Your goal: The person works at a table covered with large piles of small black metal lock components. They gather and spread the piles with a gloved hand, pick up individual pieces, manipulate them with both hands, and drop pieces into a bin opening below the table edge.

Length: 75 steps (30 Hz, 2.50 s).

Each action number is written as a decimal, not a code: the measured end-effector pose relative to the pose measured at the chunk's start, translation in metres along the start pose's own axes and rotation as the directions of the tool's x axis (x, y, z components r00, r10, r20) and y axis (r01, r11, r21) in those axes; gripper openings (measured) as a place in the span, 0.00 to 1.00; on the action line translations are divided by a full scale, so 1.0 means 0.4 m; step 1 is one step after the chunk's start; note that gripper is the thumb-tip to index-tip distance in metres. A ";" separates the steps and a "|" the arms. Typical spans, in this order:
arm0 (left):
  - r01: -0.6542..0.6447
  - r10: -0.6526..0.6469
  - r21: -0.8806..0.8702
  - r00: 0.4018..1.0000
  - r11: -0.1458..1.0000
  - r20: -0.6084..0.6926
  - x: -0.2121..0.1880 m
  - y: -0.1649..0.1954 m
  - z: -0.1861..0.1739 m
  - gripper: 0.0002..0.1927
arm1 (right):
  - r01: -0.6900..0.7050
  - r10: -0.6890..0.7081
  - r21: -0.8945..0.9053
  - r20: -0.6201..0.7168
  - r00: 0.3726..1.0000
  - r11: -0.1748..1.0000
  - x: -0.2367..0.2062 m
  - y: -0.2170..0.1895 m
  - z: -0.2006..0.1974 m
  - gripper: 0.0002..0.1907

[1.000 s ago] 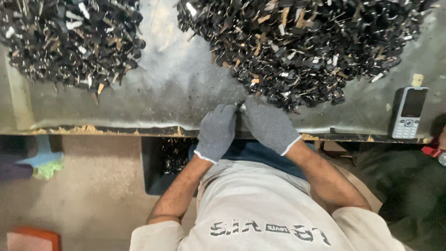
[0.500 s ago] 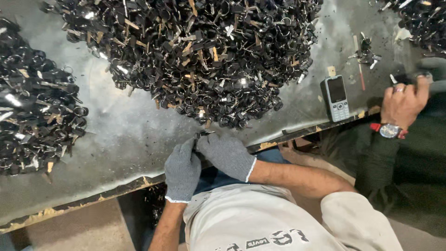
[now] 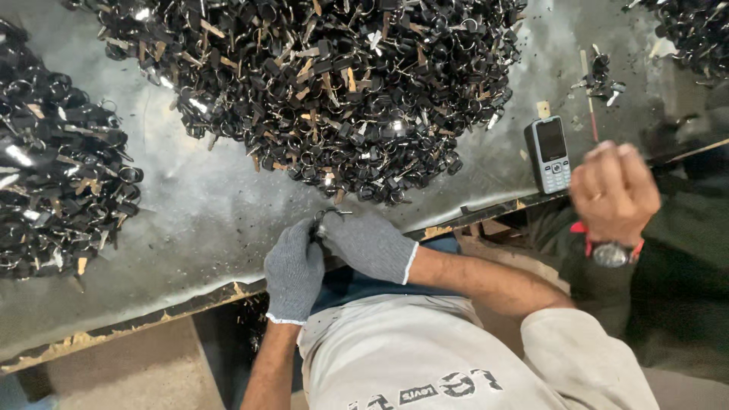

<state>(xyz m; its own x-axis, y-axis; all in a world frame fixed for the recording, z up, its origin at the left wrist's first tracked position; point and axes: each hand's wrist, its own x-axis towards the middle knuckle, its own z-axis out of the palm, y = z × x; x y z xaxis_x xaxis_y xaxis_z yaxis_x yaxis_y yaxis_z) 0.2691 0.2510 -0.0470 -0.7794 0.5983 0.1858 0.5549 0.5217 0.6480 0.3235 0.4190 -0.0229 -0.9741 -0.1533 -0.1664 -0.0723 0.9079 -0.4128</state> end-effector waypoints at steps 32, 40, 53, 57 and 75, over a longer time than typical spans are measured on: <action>0.107 -0.110 -0.045 0.993 0.993 -0.051 -0.049 -0.142 -0.043 0.14 | -0.019 -0.002 -0.226 -0.092 0.996 0.974 0.031 -0.032 0.151 0.07; 0.261 -0.256 -0.126 0.965 0.957 0.055 -0.036 -0.173 -0.027 0.19 | -0.055 0.028 -0.209 -0.129 0.991 0.976 0.063 -0.037 0.153 0.06; 0.047 -0.046 -0.016 0.996 0.999 0.077 -0.045 -0.161 -0.002 0.19 | -0.124 0.079 0.144 0.282 0.956 0.982 0.118 -0.031 0.105 0.19; 0.106 -0.103 -0.064 0.994 0.992 0.049 -0.054 -0.153 -0.028 0.15 | -0.042 0.019 0.219 0.107 0.994 0.975 0.142 -0.046 0.043 0.19; 0.216 -0.142 0.101 0.865 0.971 -0.482 -0.016 -0.147 -0.160 0.15 | -0.186 0.181 0.085 0.057 0.982 0.979 0.055 -0.084 0.069 0.28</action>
<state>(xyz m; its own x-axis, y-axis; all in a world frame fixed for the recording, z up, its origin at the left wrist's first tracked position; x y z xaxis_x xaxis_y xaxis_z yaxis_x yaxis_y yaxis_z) 0.2229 0.1775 -0.0388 -0.8929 0.1502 0.4245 0.4000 0.6974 0.5947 0.3105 0.3743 -0.0376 -0.9573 -0.0079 -0.2889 0.1282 0.8842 -0.4491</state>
